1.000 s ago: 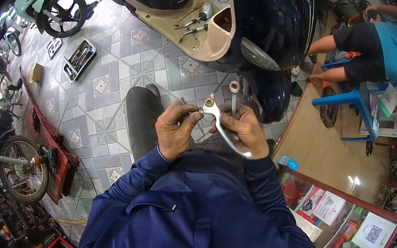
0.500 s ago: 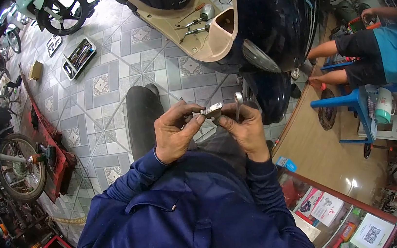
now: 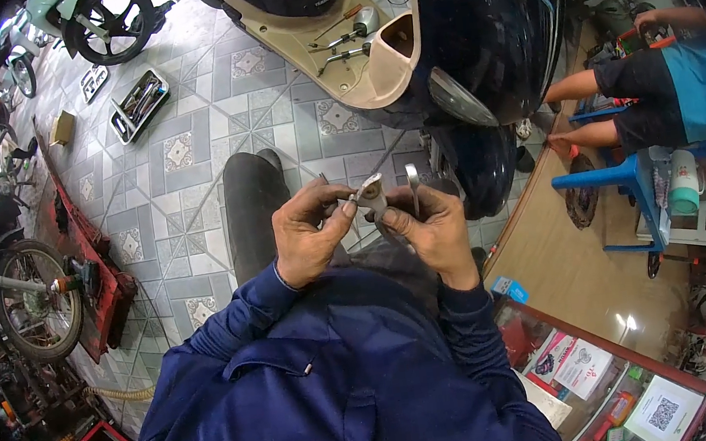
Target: Repairing and assembling a motorcycle brake lever component.
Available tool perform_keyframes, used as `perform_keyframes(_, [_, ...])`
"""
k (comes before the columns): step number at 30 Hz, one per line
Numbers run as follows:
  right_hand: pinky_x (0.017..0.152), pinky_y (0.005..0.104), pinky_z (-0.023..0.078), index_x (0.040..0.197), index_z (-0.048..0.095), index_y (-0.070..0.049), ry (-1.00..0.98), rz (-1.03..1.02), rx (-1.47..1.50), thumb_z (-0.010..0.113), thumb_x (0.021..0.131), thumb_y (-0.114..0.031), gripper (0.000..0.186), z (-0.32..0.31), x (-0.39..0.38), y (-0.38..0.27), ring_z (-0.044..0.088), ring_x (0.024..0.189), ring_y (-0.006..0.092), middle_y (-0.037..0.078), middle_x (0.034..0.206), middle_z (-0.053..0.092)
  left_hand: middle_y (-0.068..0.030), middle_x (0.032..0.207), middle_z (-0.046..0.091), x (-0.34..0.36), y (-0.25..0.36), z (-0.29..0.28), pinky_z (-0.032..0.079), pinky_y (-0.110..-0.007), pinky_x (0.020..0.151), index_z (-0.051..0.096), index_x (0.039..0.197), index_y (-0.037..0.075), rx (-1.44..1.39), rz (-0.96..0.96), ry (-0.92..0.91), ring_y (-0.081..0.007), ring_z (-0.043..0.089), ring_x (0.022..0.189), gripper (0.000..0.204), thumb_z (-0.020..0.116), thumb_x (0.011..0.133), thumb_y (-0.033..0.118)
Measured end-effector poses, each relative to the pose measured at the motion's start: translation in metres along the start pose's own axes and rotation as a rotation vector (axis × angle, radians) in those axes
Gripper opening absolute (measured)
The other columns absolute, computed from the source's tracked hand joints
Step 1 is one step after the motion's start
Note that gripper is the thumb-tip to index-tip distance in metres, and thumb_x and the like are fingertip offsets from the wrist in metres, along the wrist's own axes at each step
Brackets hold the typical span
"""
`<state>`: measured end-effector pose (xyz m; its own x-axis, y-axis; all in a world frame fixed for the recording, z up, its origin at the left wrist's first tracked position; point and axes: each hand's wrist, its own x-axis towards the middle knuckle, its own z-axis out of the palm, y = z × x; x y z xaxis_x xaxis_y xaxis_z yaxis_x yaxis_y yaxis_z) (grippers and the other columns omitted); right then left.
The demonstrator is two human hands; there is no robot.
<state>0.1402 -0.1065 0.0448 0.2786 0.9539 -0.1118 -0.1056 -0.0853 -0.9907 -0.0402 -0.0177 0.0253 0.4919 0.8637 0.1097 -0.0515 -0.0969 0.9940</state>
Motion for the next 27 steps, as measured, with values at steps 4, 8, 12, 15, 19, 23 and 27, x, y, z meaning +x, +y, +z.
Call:
perform_keyframes(4, [0.077,0.0271,0.055,0.112,0.066,0.005,-0.03,-0.031,0.095,0.074,0.088,-0.006,0.028,0.007,0.002,0.0,0.069,0.084,0.0166,0.01,0.096,0.073,-0.0005,0.086,0.06,0.0,-0.011,0.001,0.043,-0.023,0.072,0.07,0.101,-0.004,-0.207,-0.103,-0.012,-0.007,0.054,0.08,0.014,0.069,0.089,0.003])
perform_keyframes(8, [0.077,0.0276,0.055,0.119,0.061,0.007,-0.006,0.009,0.191,0.074,0.089,-0.007,0.035,0.008,0.003,-0.001,0.07,0.083,0.0186,0.012,0.095,0.073,-0.0013,0.089,0.064,0.0,-0.015,0.0,0.044,-0.024,0.076,0.07,0.1,-0.005,-0.258,-0.12,-0.031,-0.0082,0.056,0.085,0.015,0.068,0.092,0.007])
perform_keyframes(12, [0.077,0.0276,0.055,0.122,0.058,0.008,-0.001,0.059,0.221,0.074,0.089,-0.006,0.04,0.005,0.003,-0.001,0.07,0.082,0.0193,0.014,0.093,0.072,-0.0024,0.091,0.066,0.0,-0.019,0.002,0.044,-0.024,0.079,0.07,0.101,-0.005,-0.238,-0.139,-0.027,-0.0088,0.057,0.086,0.016,0.067,0.093,0.008])
perform_keyframes(15, [0.076,0.0272,0.055,0.122,0.057,0.009,0.004,0.082,0.239,0.074,0.089,-0.006,0.04,0.005,0.003,0.001,0.07,0.082,0.0191,0.015,0.092,0.072,-0.0028,0.091,0.066,-0.001,-0.019,0.003,0.045,-0.024,0.079,0.07,0.102,-0.005,-0.298,-0.195,-0.018,-0.0088,0.057,0.087,0.016,0.068,0.093,0.008])
perform_keyframes(19, [0.074,0.027,0.055,0.122,0.057,0.008,0.036,0.118,0.237,0.073,0.088,-0.004,0.039,0.004,0.003,0.002,0.07,0.081,0.0196,0.014,0.09,0.072,-0.0025,0.091,0.066,-0.001,-0.02,0.003,0.045,-0.024,0.079,0.07,0.101,-0.005,-0.334,-0.221,-0.027,-0.0084,0.058,0.087,0.016,0.068,0.093,0.008])
perform_keyframes(23, [0.061,0.0215,0.05,0.121,0.059,0.007,0.023,0.143,0.25,0.072,0.09,-0.006,0.036,0.003,0.003,0.001,0.068,0.075,0.0149,0.012,0.088,0.072,-0.0022,0.09,0.066,0.0,-0.019,0.003,0.046,-0.023,0.077,0.07,0.101,-0.004,-0.359,-0.243,-0.04,-0.0078,0.058,0.085,0.015,0.07,0.092,0.008])
perform_keyframes(27, [0.048,0.0176,0.038,0.119,0.062,0.005,-0.009,0.203,0.204,0.07,0.092,-0.009,0.032,0.001,0.003,0.005,0.059,0.06,0.0068,0.009,0.085,0.072,-0.002,0.09,0.067,0.0,-0.017,0.004,0.046,-0.022,0.075,0.07,0.1,-0.004,-0.355,-0.253,-0.054,-0.0074,0.058,0.083,0.014,0.072,0.091,0.007])
